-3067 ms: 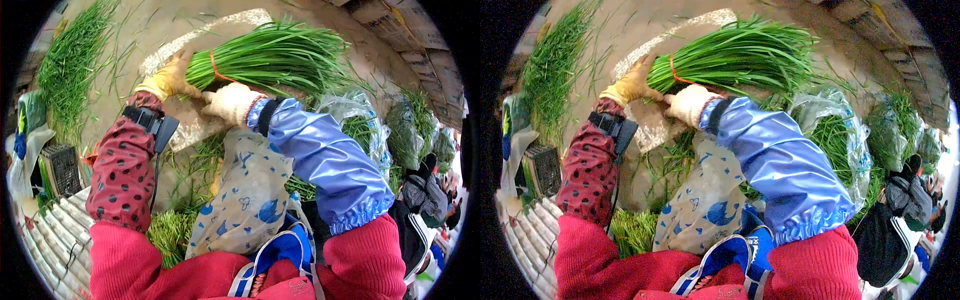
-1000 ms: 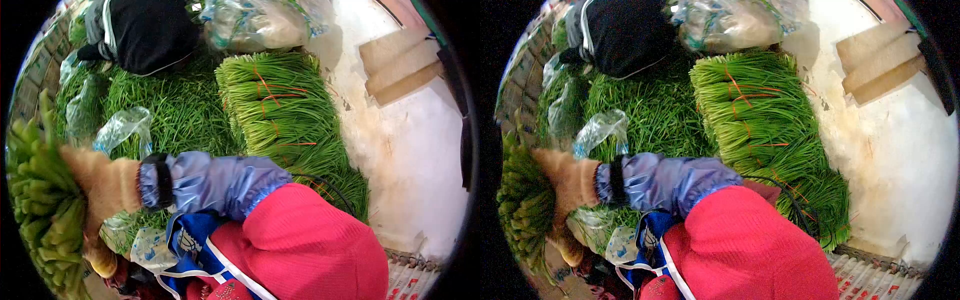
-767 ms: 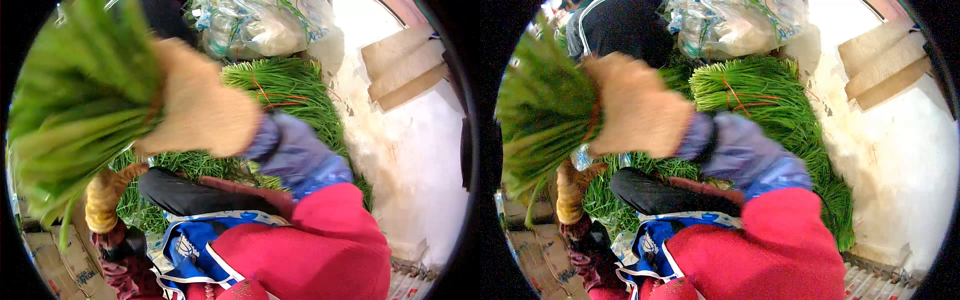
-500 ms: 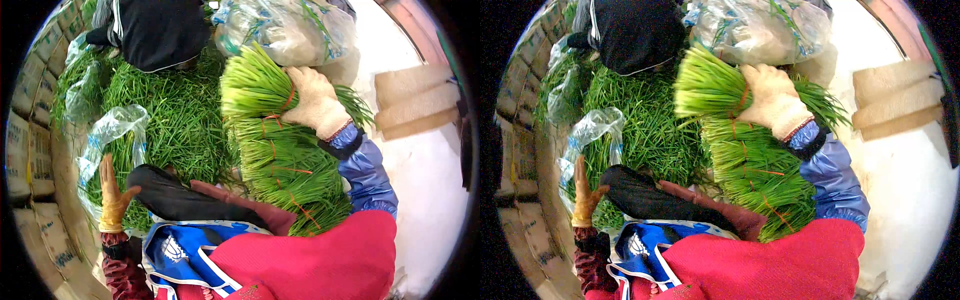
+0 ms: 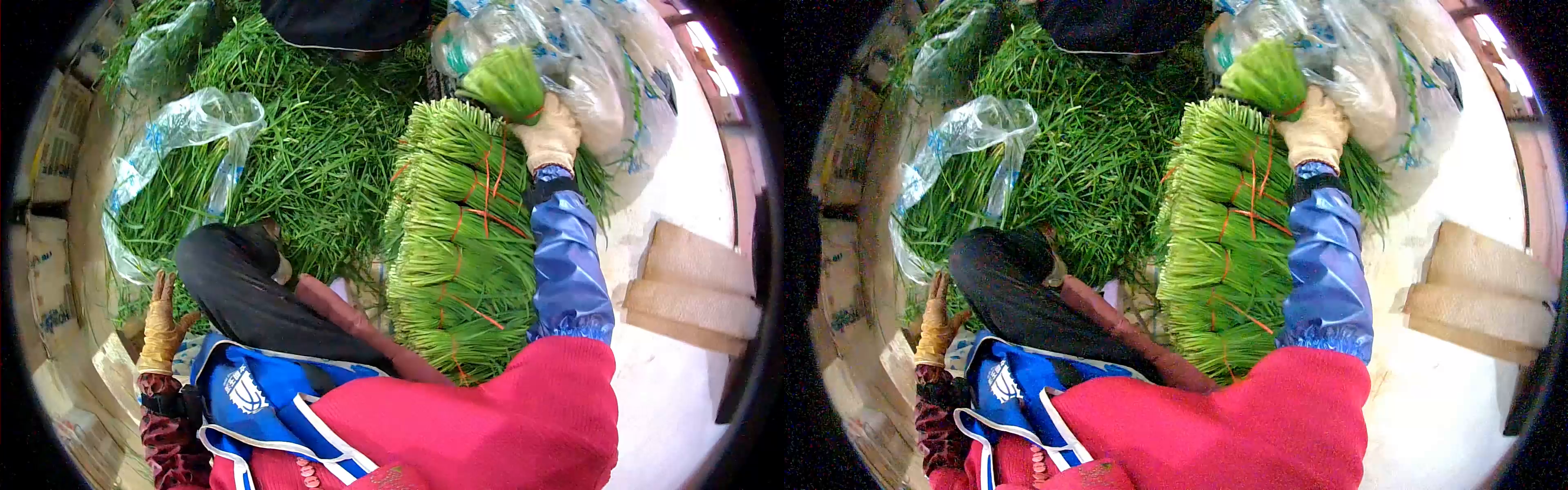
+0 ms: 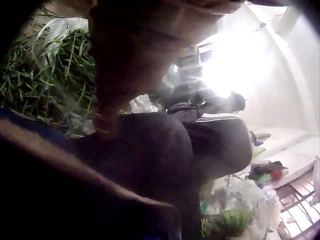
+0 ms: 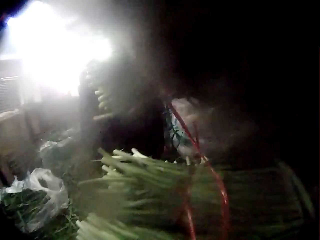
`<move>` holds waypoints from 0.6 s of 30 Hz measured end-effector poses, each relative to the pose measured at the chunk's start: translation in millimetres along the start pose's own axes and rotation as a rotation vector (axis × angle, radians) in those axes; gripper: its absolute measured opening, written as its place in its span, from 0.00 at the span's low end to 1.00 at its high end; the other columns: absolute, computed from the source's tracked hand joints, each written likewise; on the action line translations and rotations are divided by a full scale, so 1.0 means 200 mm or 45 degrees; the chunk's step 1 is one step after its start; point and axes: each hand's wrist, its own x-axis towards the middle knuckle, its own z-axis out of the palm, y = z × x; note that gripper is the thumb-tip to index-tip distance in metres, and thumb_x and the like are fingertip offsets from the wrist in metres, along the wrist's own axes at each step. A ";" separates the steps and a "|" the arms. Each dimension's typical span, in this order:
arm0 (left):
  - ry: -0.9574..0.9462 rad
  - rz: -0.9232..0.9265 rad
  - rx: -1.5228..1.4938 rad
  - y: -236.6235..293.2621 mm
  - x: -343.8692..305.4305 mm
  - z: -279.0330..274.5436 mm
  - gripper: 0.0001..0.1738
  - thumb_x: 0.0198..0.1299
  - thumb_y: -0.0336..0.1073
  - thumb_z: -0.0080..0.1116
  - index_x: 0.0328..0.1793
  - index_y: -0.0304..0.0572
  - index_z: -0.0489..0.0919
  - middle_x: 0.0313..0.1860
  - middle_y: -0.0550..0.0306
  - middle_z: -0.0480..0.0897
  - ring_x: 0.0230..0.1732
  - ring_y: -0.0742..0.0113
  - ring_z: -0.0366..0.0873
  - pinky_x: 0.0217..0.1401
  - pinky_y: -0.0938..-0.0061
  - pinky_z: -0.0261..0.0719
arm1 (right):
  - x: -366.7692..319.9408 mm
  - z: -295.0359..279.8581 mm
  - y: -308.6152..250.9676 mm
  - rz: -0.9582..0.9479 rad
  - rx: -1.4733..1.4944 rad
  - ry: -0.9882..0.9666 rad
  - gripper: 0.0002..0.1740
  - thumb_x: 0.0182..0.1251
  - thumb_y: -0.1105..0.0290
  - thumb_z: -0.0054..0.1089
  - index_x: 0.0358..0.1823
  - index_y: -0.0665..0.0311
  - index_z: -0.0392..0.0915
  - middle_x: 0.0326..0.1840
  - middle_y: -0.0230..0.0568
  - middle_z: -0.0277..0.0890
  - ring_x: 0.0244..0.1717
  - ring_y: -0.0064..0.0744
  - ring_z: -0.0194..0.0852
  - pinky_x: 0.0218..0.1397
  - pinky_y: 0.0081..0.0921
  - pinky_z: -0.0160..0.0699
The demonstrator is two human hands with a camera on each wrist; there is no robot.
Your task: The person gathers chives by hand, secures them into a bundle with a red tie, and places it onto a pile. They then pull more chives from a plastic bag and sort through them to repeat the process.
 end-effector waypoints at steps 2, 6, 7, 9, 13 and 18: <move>-0.051 -0.025 -0.040 0.02 0.00 0.04 0.54 0.43 0.31 0.74 0.77 0.41 0.56 0.78 0.39 0.53 0.75 0.39 0.56 0.74 0.60 0.61 | 0.08 0.07 0.00 0.011 0.086 -0.082 0.44 0.39 0.56 0.79 0.61 0.55 0.67 0.59 0.49 0.73 0.62 0.52 0.70 0.63 0.43 0.71; -0.119 -0.101 -0.084 0.11 -0.02 0.08 0.50 0.45 0.33 0.72 0.76 0.39 0.58 0.78 0.40 0.54 0.74 0.38 0.58 0.72 0.59 0.64 | 0.13 0.30 -0.02 -0.199 0.299 -0.398 0.53 0.39 0.65 0.77 0.71 0.57 0.58 0.70 0.53 0.63 0.72 0.54 0.56 0.73 0.41 0.60; -0.136 -0.144 -0.125 0.15 -0.02 0.05 0.49 0.46 0.33 0.72 0.76 0.40 0.59 0.78 0.40 0.54 0.74 0.38 0.58 0.72 0.59 0.64 | 0.16 0.53 0.06 -0.401 0.214 -0.247 0.51 0.39 0.72 0.78 0.70 0.58 0.61 0.70 0.53 0.63 0.69 0.54 0.61 0.71 0.41 0.64; -0.113 -0.185 -0.171 0.20 -0.03 0.02 0.47 0.48 0.39 0.71 0.75 0.41 0.62 0.78 0.40 0.54 0.74 0.40 0.58 0.72 0.58 0.64 | 0.19 0.43 -0.04 -0.416 0.579 -0.591 0.45 0.38 0.76 0.75 0.65 0.66 0.68 0.62 0.54 0.73 0.63 0.49 0.71 0.68 0.39 0.69; -0.174 -0.287 -0.051 0.17 -0.03 0.02 0.48 0.51 0.43 0.70 0.76 0.41 0.60 0.78 0.39 0.54 0.73 0.38 0.60 0.72 0.55 0.64 | 0.30 0.54 -0.07 -0.563 0.550 -0.899 0.46 0.35 0.81 0.69 0.65 0.59 0.69 0.58 0.47 0.78 0.59 0.46 0.75 0.63 0.33 0.73; -0.124 -0.365 -0.140 0.11 -0.06 0.06 0.46 0.49 0.45 0.71 0.74 0.42 0.64 0.76 0.38 0.58 0.70 0.40 0.65 0.69 0.58 0.68 | 0.29 0.66 -0.19 -0.470 0.183 -1.003 0.60 0.34 0.76 0.77 0.74 0.63 0.53 0.70 0.50 0.65 0.68 0.47 0.66 0.71 0.31 0.66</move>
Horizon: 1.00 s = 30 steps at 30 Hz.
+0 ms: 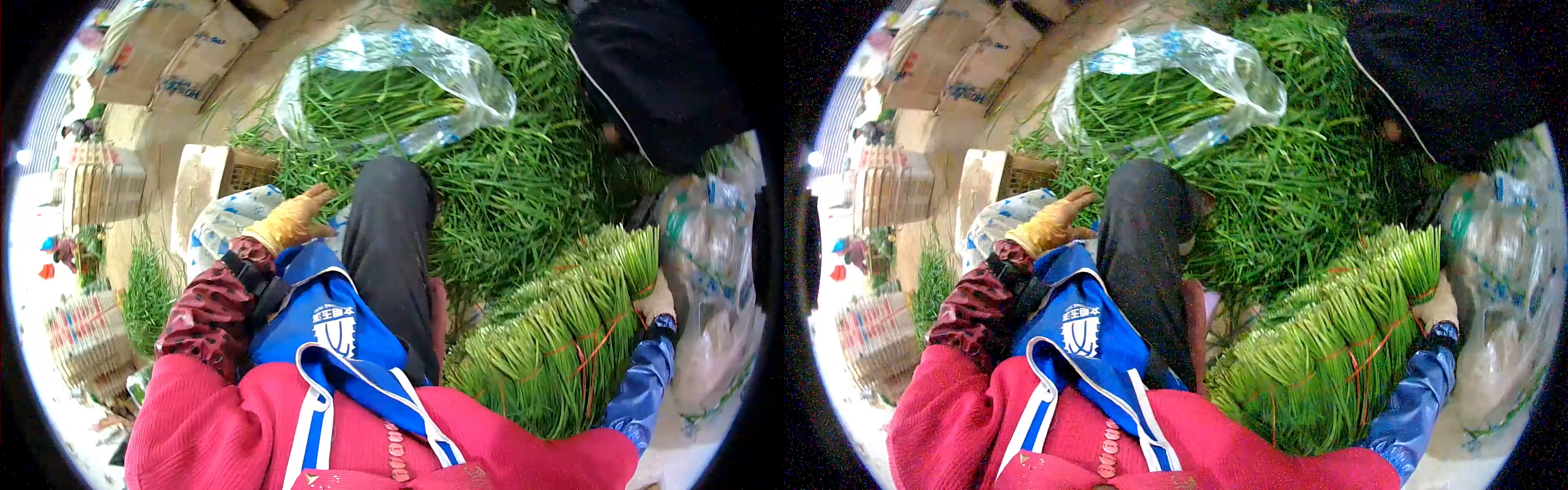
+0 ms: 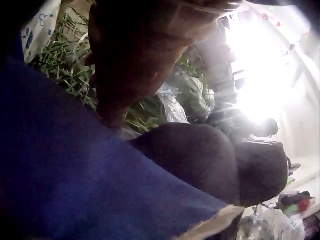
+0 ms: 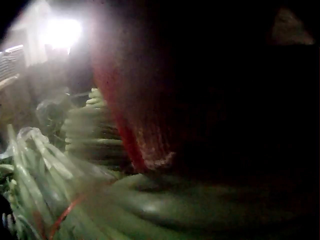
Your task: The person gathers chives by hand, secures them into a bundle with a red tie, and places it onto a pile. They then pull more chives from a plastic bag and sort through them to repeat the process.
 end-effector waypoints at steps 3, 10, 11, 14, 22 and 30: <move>-0.028 -0.073 -0.072 -0.04 -0.03 0.01 0.45 0.48 0.46 0.71 0.71 0.40 0.66 0.71 0.39 0.66 0.65 0.41 0.71 0.66 0.59 0.71 | 0.05 -0.06 -0.11 0.141 -0.458 -0.092 0.68 0.34 0.69 0.83 0.77 0.61 0.45 0.75 0.51 0.57 0.71 0.47 0.62 0.73 0.33 0.65; 0.070 -0.205 0.160 -0.52 -0.18 -0.04 0.42 0.51 0.45 0.69 0.72 0.42 0.66 0.70 0.38 0.68 0.71 0.41 0.64 0.74 0.58 0.62 | -0.05 -0.16 -0.35 0.510 -0.878 -0.075 0.51 0.52 0.64 0.71 0.77 0.56 0.52 0.72 0.43 0.65 0.69 0.46 0.67 0.64 0.55 0.71; 0.091 -0.271 0.255 -0.55 -0.16 -0.05 0.41 0.49 0.47 0.70 0.70 0.44 0.69 0.69 0.39 0.69 0.71 0.42 0.64 0.71 0.56 0.65 | 0.00 -0.12 -0.32 0.397 -0.948 0.013 0.40 0.55 0.64 0.69 0.70 0.59 0.64 0.70 0.43 0.68 0.67 0.45 0.70 0.61 0.54 0.75; 0.072 -0.351 0.364 -0.64 0.01 -0.04 0.42 0.47 0.46 0.70 0.70 0.45 0.68 0.71 0.42 0.68 0.72 0.43 0.62 0.68 0.48 0.66 | -0.25 -0.16 -0.87 -0.281 -0.483 0.355 0.33 0.54 0.67 0.66 0.64 0.63 0.70 0.63 0.49 0.73 0.62 0.48 0.73 0.63 0.44 0.74; 0.117 0.179 0.099 -0.28 0.79 -0.15 0.44 0.51 0.40 0.69 0.74 0.45 0.61 0.70 0.39 0.67 0.72 0.38 0.60 0.73 0.55 0.62 | -0.05 0.26 -2.39 -1.135 0.434 -0.011 0.22 0.62 0.73 0.57 0.59 0.66 0.74 0.57 0.51 0.77 0.58 0.45 0.76 0.63 0.32 0.72; 0.204 0.692 -0.261 -0.06 1.68 0.03 0.33 0.49 0.26 0.59 0.66 0.36 0.69 0.62 0.38 0.74 0.63 0.41 0.70 0.67 0.58 0.70 | 0.75 0.43 -2.91 -0.944 0.466 0.032 0.13 0.63 0.70 0.51 0.44 0.58 0.84 0.44 0.47 0.83 0.49 0.41 0.81 0.56 0.31 0.76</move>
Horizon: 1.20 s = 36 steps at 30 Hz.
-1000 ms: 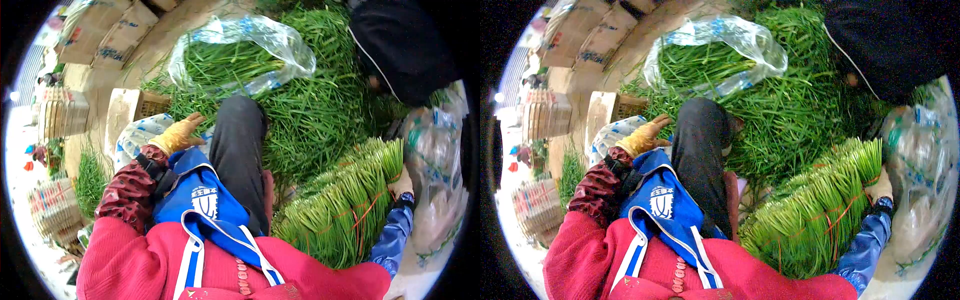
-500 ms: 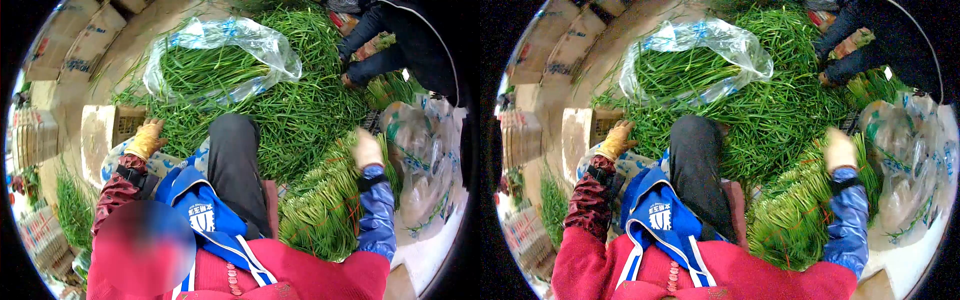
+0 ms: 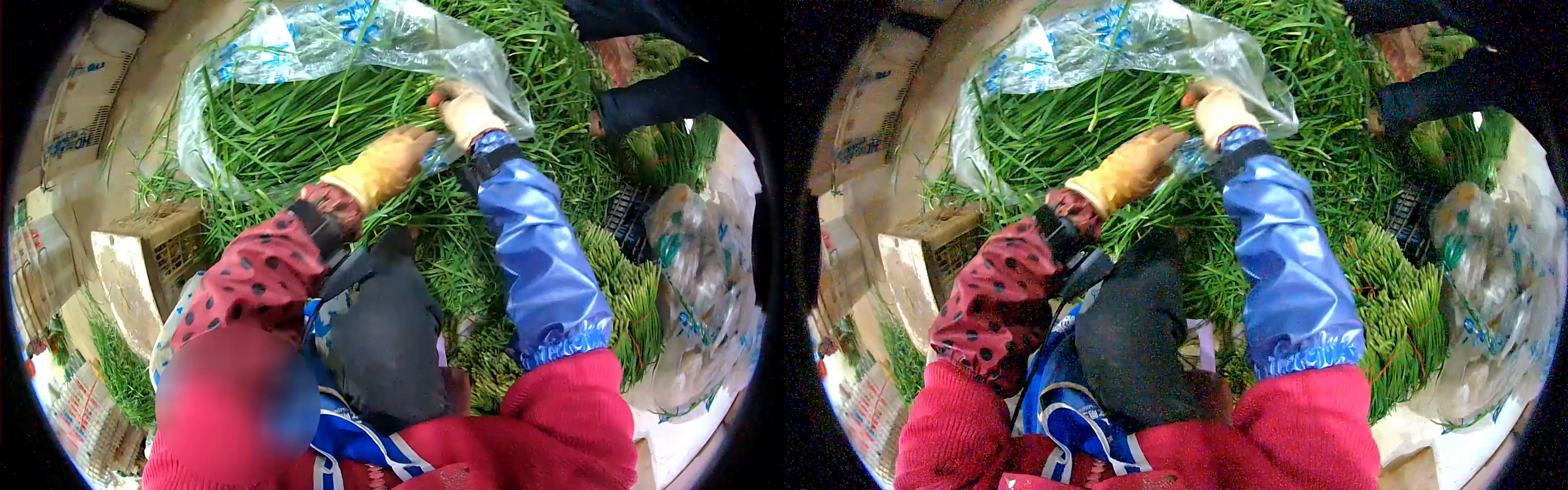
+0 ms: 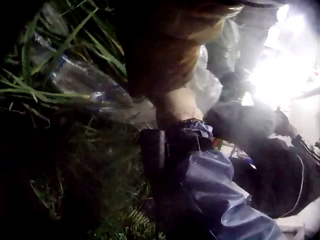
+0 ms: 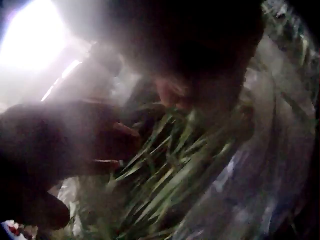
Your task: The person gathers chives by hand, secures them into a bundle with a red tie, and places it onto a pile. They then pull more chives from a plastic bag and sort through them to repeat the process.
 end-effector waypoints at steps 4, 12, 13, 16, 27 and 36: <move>0.208 -0.015 -0.029 -0.25 0.21 0.18 0.29 0.51 0.26 0.57 0.63 0.36 0.71 0.58 0.38 0.75 0.61 0.40 0.71 0.65 0.57 0.70 | 0.10 -0.06 0.14 0.139 -0.350 -0.093 0.17 0.62 0.63 0.53 0.49 0.56 0.83 0.48 0.48 0.82 0.52 0.45 0.79 0.57 0.34 0.74; -0.037 -0.621 0.400 -0.36 0.28 0.27 0.46 0.43 0.51 0.74 0.67 0.39 0.67 0.61 0.42 0.74 0.63 0.45 0.70 0.61 0.54 0.71 | 0.19 0.06 0.19 -0.076 -0.867 -0.253 0.21 0.59 0.73 0.52 0.56 0.61 0.76 0.46 0.55 0.81 0.50 0.52 0.80 0.55 0.44 0.77; -0.054 -0.668 0.473 -0.34 0.31 0.28 0.46 0.42 0.51 0.74 0.67 0.39 0.67 0.61 0.42 0.74 0.63 0.45 0.71 0.61 0.54 0.72 | 0.22 0.05 0.16 -0.050 -0.902 -0.354 0.24 0.58 0.73 0.53 0.58 0.59 0.75 0.47 0.55 0.81 0.51 0.53 0.79 0.55 0.44 0.77; -0.056 -0.791 0.342 -0.35 0.36 0.33 0.45 0.41 0.51 0.76 0.63 0.39 0.68 0.59 0.42 0.75 0.60 0.47 0.75 0.57 0.53 0.76 | 0.25 0.06 0.19 -0.098 -1.000 -0.324 0.28 0.52 0.74 0.58 0.59 0.58 0.74 0.44 0.53 0.82 0.44 0.51 0.82 0.47 0.41 0.80; 0.433 -0.429 0.072 -0.30 0.14 0.20 0.35 0.38 0.40 0.74 0.57 0.42 0.76 0.45 0.42 0.82 0.48 0.43 0.79 0.51 0.56 0.78 | 0.04 -0.07 0.29 0.012 0.360 -0.621 0.34 0.50 0.80 0.55 0.65 0.63 0.69 0.35 0.40 0.77 0.27 0.28 0.71 0.29 0.22 0.71; 0.543 -0.576 -1.074 -0.44 0.03 0.02 0.28 0.49 0.26 0.71 0.60 0.35 0.78 0.48 0.62 0.84 0.45 0.77 0.79 0.54 0.79 0.77 | -0.20 -0.07 -0.08 0.259 0.913 0.131 0.29 0.56 0.75 0.62 0.62 0.66 0.69 0.40 0.37 0.78 0.31 0.21 0.70 0.31 0.22 0.70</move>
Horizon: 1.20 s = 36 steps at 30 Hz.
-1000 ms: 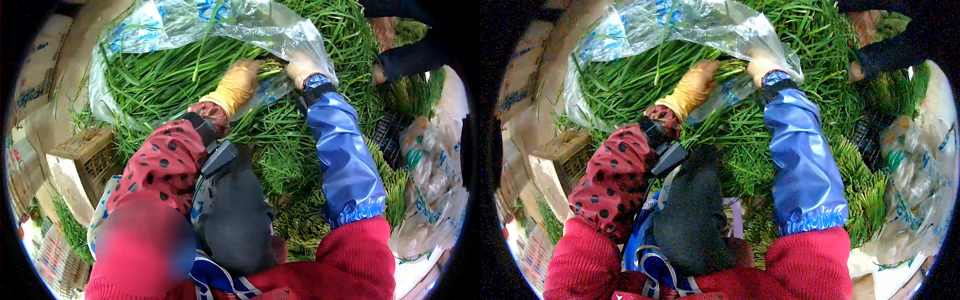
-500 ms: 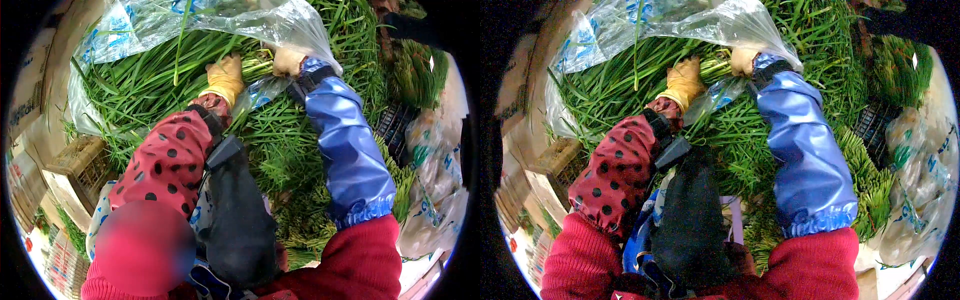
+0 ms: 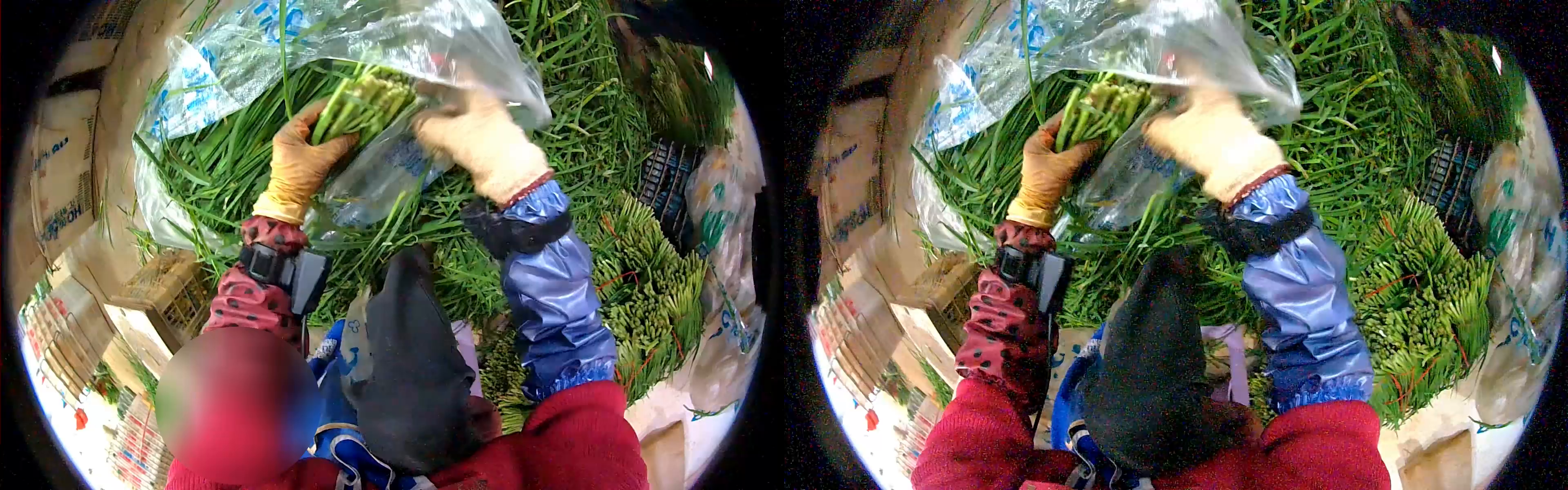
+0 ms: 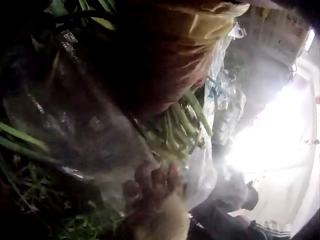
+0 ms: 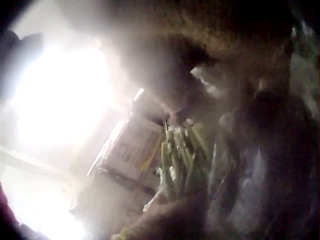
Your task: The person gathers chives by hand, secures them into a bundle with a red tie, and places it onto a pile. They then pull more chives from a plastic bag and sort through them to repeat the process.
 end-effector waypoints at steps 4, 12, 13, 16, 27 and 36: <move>-0.017 -0.088 -0.043 0.07 0.07 -0.15 0.22 0.50 0.27 0.71 0.53 0.36 0.81 0.43 0.60 0.85 0.39 0.73 0.81 0.49 0.77 0.80 | 0.10 -0.16 0.07 -0.198 0.545 0.147 0.24 0.63 0.73 0.57 0.62 0.59 0.72 0.51 0.43 0.78 0.41 0.28 0.78 0.45 0.31 0.82; -0.041 -0.213 -0.069 0.05 0.17 -0.25 0.23 0.50 0.30 0.71 0.54 0.37 0.80 0.43 0.61 0.85 0.40 0.72 0.81 0.48 0.75 0.79 | 0.07 0.03 0.13 -0.436 -0.181 0.174 0.30 0.59 0.66 0.64 0.64 0.61 0.71 0.48 0.46 0.82 0.47 0.37 0.81 0.52 0.29 0.79; -0.039 -0.221 -0.070 0.04 0.16 -0.25 0.23 0.50 0.30 0.71 0.54 0.37 0.80 0.43 0.61 0.85 0.40 0.72 0.81 0.48 0.75 0.79 | 0.05 0.05 0.17 -0.491 -0.503 0.257 0.37 0.55 0.63 0.67 0.68 0.60 0.66 0.54 0.52 0.78 0.52 0.44 0.77 0.57 0.32 0.76; -0.027 -0.240 -0.042 0.02 0.17 -0.26 0.23 0.50 0.31 0.71 0.53 0.37 0.80 0.43 0.61 0.85 0.39 0.72 0.81 0.48 0.75 0.79 | 0.04 0.07 0.46 -0.107 -0.775 0.043 0.49 0.50 0.59 0.73 0.73 0.58 0.58 0.66 0.59 0.66 0.66 0.55 0.65 0.70 0.33 0.65; -0.089 -0.291 -0.012 0.03 0.21 -0.29 0.20 0.50 0.32 0.72 0.50 0.39 0.81 0.41 0.62 0.85 0.38 0.72 0.81 0.46 0.75 0.78 | -0.03 0.07 0.23 0.221 -0.540 0.017 0.34 0.50 0.60 0.70 0.61 0.56 0.72 0.52 0.50 0.78 0.54 0.54 0.76 0.58 0.42 0.75; -0.141 -0.204 0.075 0.11 0.13 -0.19 0.27 0.50 0.30 0.73 0.59 0.39 0.78 0.46 0.62 0.85 0.43 0.71 0.81 0.52 0.75 0.79 | 0.08 0.09 0.11 -0.256 -1.064 0.108 0.41 0.46 0.60 0.74 0.65 0.55 0.70 0.60 0.48 0.73 0.63 0.49 0.69 0.66 0.38 0.67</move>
